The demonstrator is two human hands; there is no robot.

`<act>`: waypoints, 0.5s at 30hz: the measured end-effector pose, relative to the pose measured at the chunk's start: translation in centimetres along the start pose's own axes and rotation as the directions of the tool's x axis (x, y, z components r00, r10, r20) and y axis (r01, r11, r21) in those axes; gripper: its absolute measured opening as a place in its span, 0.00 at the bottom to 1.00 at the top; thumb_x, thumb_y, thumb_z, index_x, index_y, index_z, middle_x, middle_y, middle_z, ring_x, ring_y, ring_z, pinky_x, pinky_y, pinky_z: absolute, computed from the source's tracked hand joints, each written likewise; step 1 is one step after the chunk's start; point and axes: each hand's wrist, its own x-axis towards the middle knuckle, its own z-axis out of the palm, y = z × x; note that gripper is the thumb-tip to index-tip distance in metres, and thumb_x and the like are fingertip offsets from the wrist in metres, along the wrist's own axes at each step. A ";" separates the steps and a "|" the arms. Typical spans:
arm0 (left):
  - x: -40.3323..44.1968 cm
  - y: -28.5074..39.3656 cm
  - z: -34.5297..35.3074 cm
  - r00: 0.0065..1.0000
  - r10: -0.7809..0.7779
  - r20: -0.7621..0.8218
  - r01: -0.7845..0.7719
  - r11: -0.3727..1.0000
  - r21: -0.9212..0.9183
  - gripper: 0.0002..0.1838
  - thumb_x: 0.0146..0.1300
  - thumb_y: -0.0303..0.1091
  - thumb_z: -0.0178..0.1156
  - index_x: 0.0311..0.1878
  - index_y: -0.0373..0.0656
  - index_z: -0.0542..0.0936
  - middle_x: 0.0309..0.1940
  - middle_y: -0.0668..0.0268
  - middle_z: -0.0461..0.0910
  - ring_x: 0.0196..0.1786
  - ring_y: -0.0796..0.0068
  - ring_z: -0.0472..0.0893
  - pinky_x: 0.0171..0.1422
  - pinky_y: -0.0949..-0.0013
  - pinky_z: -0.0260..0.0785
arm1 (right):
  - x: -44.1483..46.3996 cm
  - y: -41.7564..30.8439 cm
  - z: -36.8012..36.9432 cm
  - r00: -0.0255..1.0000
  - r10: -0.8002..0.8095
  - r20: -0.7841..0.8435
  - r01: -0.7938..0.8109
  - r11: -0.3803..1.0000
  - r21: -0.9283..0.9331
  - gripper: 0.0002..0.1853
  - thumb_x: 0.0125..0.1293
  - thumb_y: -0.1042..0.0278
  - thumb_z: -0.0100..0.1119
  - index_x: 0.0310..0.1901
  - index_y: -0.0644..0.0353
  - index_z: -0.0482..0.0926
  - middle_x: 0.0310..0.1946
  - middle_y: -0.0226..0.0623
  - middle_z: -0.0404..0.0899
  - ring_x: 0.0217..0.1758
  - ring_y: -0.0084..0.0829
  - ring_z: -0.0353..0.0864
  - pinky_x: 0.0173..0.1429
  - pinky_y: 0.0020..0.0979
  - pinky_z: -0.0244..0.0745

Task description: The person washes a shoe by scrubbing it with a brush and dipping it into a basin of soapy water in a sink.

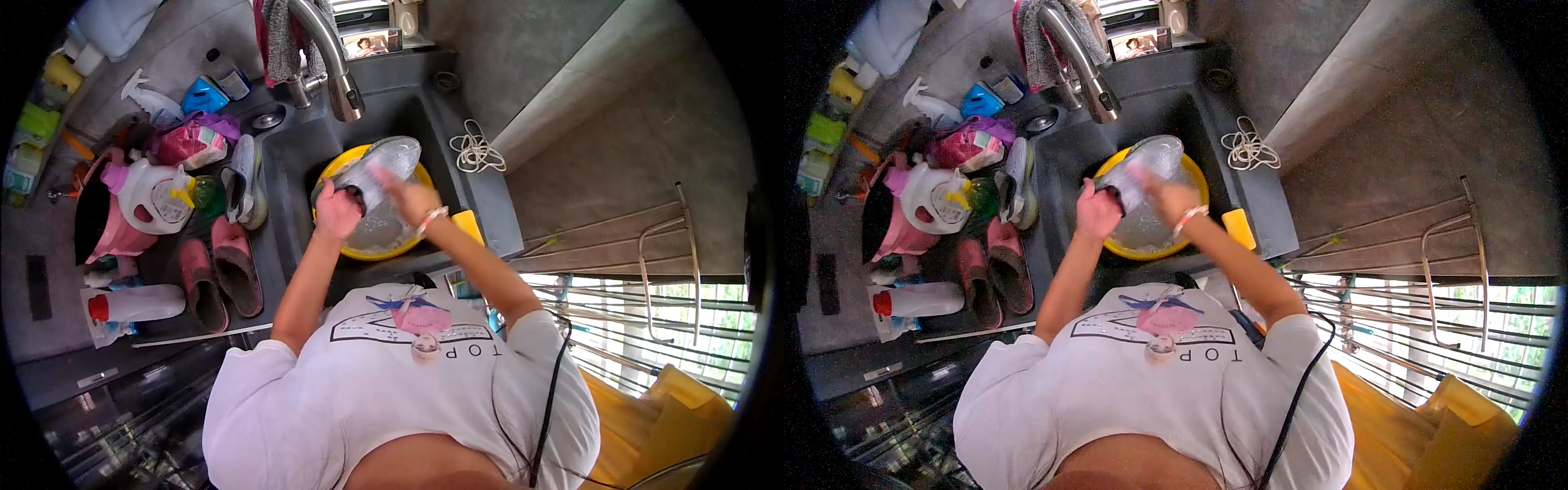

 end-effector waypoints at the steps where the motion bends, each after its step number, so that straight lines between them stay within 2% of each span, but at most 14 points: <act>1: 0.1 0.3 -1.6 0.956 -0.065 0.286 0.109 0.984 -0.138 0.38 0.66 0.63 0.33 0.59 0.36 0.64 0.54 0.56 0.70 0.59 0.60 0.69 0.65 0.60 0.58 | 0.8 2.0 -0.4 0.995 0.081 -0.053 -0.080 0.997 0.021 0.24 0.66 0.59 0.45 0.64 0.40 0.63 0.25 0.50 0.78 0.26 0.50 0.78 0.31 0.46 0.72; 2: -0.3 -0.7 3.1 0.973 0.020 -0.228 0.008 0.993 0.120 0.37 0.66 0.63 0.34 0.59 0.37 0.65 0.53 0.57 0.71 0.57 0.61 0.70 0.65 0.59 0.58 | 1.7 2.3 -1.7 0.960 0.275 0.059 -0.274 0.961 -0.034 0.24 0.66 0.60 0.44 0.65 0.40 0.61 0.28 0.48 0.80 0.28 0.49 0.79 0.31 0.45 0.73; 3: -0.4 -0.8 3.5 0.974 0.022 -0.226 0.006 0.993 0.121 0.37 0.66 0.63 0.34 0.59 0.37 0.65 0.53 0.57 0.71 0.57 0.61 0.70 0.65 0.59 0.58 | 1.5 1.7 -1.7 0.960 0.273 0.058 -0.272 0.962 -0.035 0.24 0.66 0.60 0.44 0.65 0.40 0.61 0.28 0.48 0.80 0.28 0.49 0.79 0.31 0.45 0.73; 5: 0.1 -1.0 4.0 0.963 0.058 -0.263 -0.018 0.988 0.152 0.37 0.66 0.64 0.34 0.59 0.37 0.65 0.51 0.57 0.72 0.56 0.61 0.71 0.64 0.58 0.60 | 0.3 -1.0 -0.6 0.984 0.105 0.146 -0.109 0.994 0.017 0.27 0.69 0.59 0.40 0.68 0.36 0.52 0.29 0.52 0.79 0.30 0.50 0.80 0.34 0.49 0.73; 6: 0.3 -0.9 4.0 0.964 0.059 -0.259 -0.020 0.988 0.151 0.37 0.66 0.64 0.34 0.59 0.37 0.65 0.51 0.57 0.72 0.56 0.61 0.71 0.64 0.58 0.60 | -0.6 -2.8 0.3 0.991 0.012 0.136 -0.010 1.000 -0.012 0.28 0.68 0.59 0.40 0.69 0.38 0.50 0.30 0.53 0.79 0.30 0.50 0.80 0.37 0.49 0.73; 7: 0.2 -0.6 3.7 0.965 0.079 -0.252 -0.044 0.989 0.144 0.37 0.66 0.63 0.34 0.60 0.36 0.65 0.54 0.57 0.72 0.58 0.60 0.69 0.66 0.58 0.58 | -1.2 -5.2 -1.1 0.980 0.011 0.199 -0.012 1.000 0.000 0.28 0.68 0.59 0.40 0.69 0.37 0.48 0.30 0.53 0.79 0.30 0.50 0.80 0.37 0.50 0.73; 9: -0.2 0.1 3.2 0.964 0.118 -0.240 -0.085 0.986 0.141 0.36 0.68 0.60 0.33 0.61 0.35 0.64 0.58 0.56 0.70 0.63 0.57 0.66 0.69 0.56 0.53 | -0.6 -2.9 -0.3 0.979 -0.049 0.197 0.060 0.997 -0.053 0.30 0.67 0.62 0.41 0.70 0.36 0.48 0.32 0.52 0.80 0.30 0.50 0.80 0.35 0.49 0.73; 11: 0.1 0.0 3.6 0.958 0.096 -0.271 -0.064 0.990 0.123 0.36 0.68 0.60 0.33 0.62 0.35 0.63 0.61 0.56 0.67 0.65 0.58 0.65 0.70 0.56 0.51 | 0.8 0.0 -1.9 0.976 0.153 0.156 -0.143 0.987 -0.073 0.32 0.65 0.65 0.41 0.70 0.36 0.45 0.34 0.52 0.80 0.30 0.49 0.81 0.35 0.48 0.74; 12: 0.5 -0.4 4.1 0.954 0.098 -0.282 -0.059 0.988 0.144 0.36 0.68 0.60 0.33 0.62 0.34 0.62 0.61 0.56 0.67 0.64 0.58 0.65 0.70 0.56 0.52 | 1.8 1.4 -2.1 0.951 0.283 0.124 -0.285 0.959 0.001 0.31 0.65 0.66 0.40 0.69 0.34 0.49 0.38 0.52 0.79 0.32 0.48 0.81 0.35 0.47 0.74; 13: 0.6 -0.6 4.3 0.951 0.099 -0.294 -0.052 0.985 0.164 0.36 0.68 0.60 0.34 0.62 0.34 0.62 0.61 0.56 0.66 0.64 0.58 0.65 0.70 0.55 0.53 | 1.4 1.5 -1.3 0.951 0.283 0.126 -0.285 0.959 0.000 0.31 0.65 0.66 0.40 0.69 0.34 0.49 0.38 0.52 0.79 0.32 0.48 0.81 0.35 0.47 0.74; 15: 1.0 -0.4 3.0 0.953 0.093 -0.288 -0.052 0.988 0.145 0.37 0.68 0.61 0.33 0.62 0.34 0.62 0.61 0.56 0.67 0.64 0.58 0.66 0.69 0.56 0.54 | 0.5 0.5 0.3 0.977 0.137 0.163 -0.139 0.990 -0.001 0.26 0.66 0.63 0.40 0.66 0.37 0.57 0.38 0.53 0.79 0.34 0.48 0.81 0.35 0.47 0.74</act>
